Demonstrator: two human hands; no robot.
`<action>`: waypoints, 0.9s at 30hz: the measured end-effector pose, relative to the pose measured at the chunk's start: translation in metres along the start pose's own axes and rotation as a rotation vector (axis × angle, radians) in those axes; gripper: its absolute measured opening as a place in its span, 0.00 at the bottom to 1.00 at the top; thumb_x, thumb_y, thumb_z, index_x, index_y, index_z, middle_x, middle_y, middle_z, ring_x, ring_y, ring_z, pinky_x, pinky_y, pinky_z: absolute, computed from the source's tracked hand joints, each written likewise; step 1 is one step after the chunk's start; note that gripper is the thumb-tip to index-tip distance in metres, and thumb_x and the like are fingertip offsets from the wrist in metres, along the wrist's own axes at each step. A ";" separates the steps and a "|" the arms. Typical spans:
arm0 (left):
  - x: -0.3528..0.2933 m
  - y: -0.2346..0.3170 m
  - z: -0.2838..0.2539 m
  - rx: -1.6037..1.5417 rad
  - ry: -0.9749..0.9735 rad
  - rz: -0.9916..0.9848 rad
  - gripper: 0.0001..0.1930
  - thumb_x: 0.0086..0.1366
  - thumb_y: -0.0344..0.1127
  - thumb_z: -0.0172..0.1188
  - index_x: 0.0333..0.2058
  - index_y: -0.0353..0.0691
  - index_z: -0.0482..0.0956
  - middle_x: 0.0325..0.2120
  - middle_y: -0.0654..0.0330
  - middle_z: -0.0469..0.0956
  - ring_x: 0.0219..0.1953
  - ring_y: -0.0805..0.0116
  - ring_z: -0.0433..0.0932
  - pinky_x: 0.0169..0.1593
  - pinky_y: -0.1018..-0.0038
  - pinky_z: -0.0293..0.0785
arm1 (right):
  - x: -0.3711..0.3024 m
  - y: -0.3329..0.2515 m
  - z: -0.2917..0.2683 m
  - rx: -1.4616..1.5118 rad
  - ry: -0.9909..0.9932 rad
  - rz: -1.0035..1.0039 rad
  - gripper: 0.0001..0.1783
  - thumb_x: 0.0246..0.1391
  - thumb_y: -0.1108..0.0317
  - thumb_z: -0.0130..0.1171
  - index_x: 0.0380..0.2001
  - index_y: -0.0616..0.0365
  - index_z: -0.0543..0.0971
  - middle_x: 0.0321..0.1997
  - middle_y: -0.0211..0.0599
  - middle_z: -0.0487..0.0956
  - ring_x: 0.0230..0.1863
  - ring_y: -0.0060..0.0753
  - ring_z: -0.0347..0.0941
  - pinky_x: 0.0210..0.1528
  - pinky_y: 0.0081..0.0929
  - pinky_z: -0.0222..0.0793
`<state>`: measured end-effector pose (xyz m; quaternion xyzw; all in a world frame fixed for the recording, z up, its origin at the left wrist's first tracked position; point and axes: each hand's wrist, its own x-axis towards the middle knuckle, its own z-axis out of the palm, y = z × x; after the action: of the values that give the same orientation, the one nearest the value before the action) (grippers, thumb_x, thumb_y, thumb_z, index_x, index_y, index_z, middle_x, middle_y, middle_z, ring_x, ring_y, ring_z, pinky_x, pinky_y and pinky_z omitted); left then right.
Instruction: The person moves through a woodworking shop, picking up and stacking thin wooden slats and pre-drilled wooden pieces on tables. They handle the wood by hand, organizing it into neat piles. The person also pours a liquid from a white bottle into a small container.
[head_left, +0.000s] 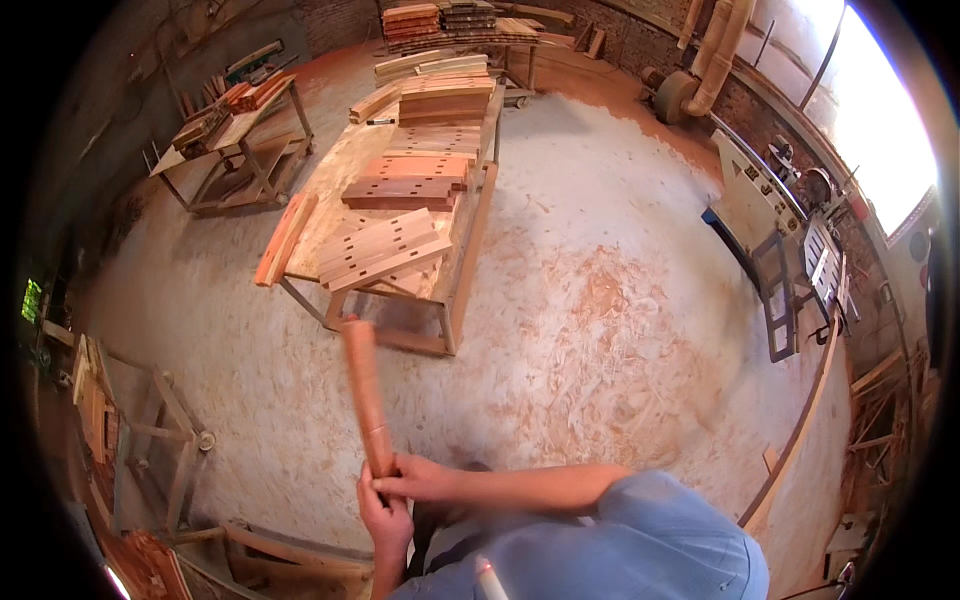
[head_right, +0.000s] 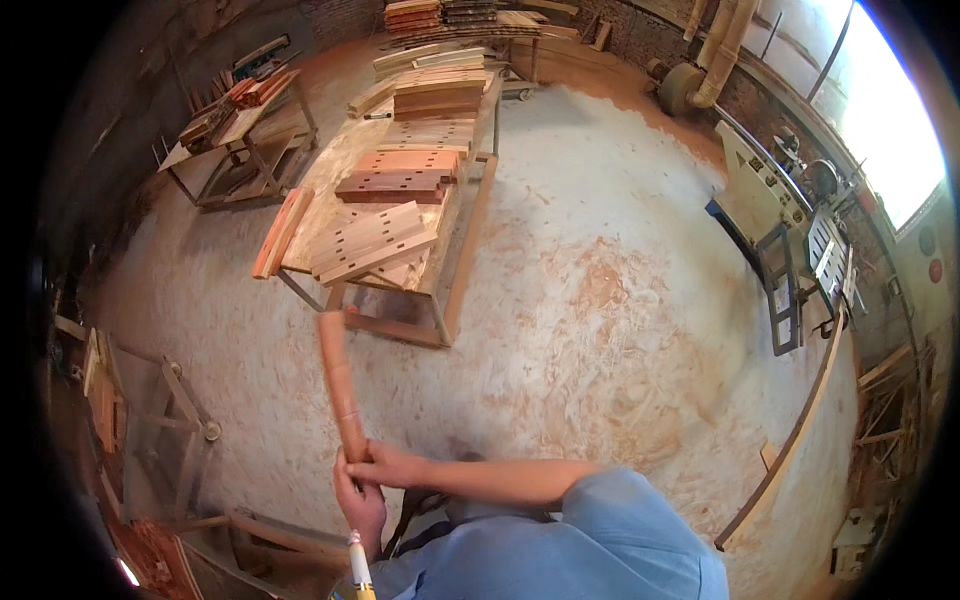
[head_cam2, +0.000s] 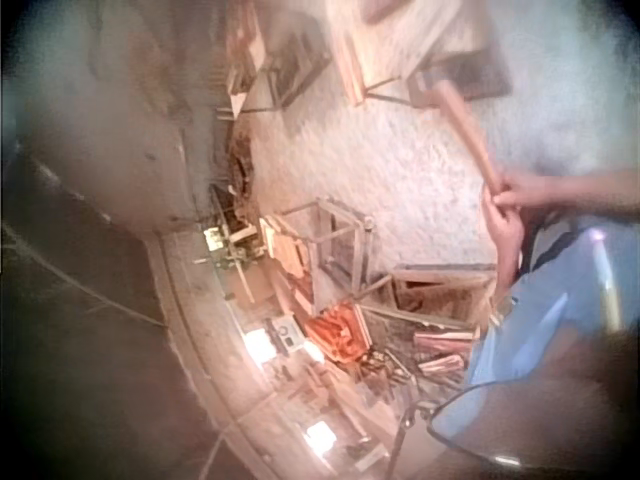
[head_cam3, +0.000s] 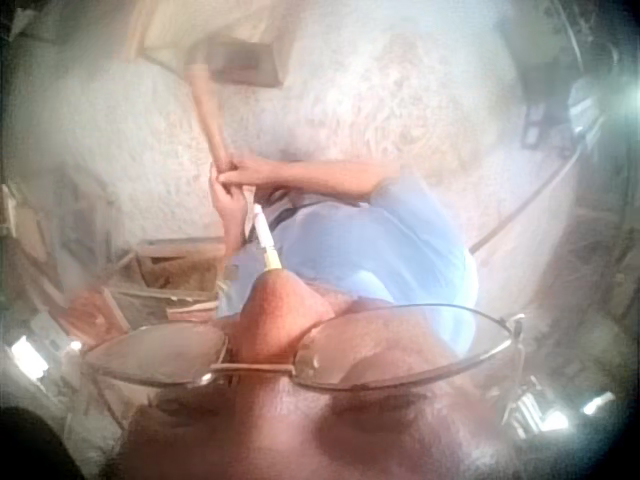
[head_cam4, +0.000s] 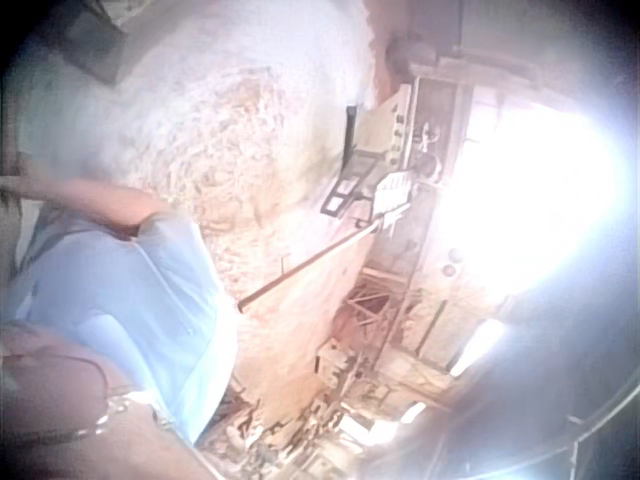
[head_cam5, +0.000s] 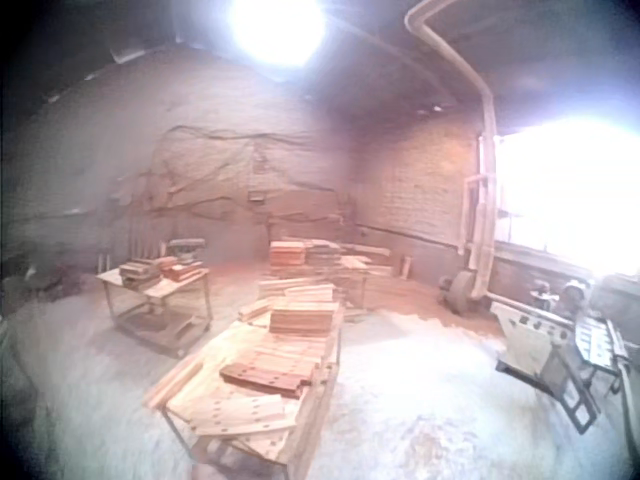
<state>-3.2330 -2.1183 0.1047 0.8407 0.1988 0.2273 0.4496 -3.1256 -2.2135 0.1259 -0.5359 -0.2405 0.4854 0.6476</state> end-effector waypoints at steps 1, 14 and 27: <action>0.013 0.012 0.014 0.038 -0.060 0.043 0.26 0.60 0.31 0.56 0.57 0.29 0.65 0.48 0.42 0.72 0.49 0.46 0.73 0.53 0.61 0.70 | -0.002 0.003 -0.019 0.047 0.066 -0.026 0.22 0.58 0.57 0.58 0.46 0.67 0.73 0.39 0.40 0.80 0.42 0.27 0.75 0.46 0.27 0.72; 0.168 0.042 0.131 -0.287 -0.926 -0.240 0.27 0.60 0.27 0.60 0.59 0.33 0.66 0.40 0.53 0.80 0.40 0.70 0.77 0.44 0.74 0.74 | -0.080 0.022 -0.297 -0.237 1.084 0.147 0.17 0.53 0.63 0.60 0.40 0.66 0.75 0.29 0.36 0.79 0.32 0.27 0.76 0.37 0.28 0.74; 0.339 0.223 0.289 -0.725 -2.046 0.048 0.32 0.63 0.50 0.60 0.59 0.33 0.67 0.36 0.54 0.78 0.40 0.58 0.77 0.45 0.68 0.72 | -0.168 -0.015 -0.465 0.189 1.274 0.382 0.13 0.55 0.67 0.58 0.39 0.64 0.72 0.26 0.33 0.74 0.22 0.22 0.71 0.23 0.23 0.70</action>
<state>-2.7651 -2.2430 0.2203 0.4525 -0.3658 -0.5273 0.6192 -2.8028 -2.5760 0.0304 -0.6917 0.3315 0.1992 0.6099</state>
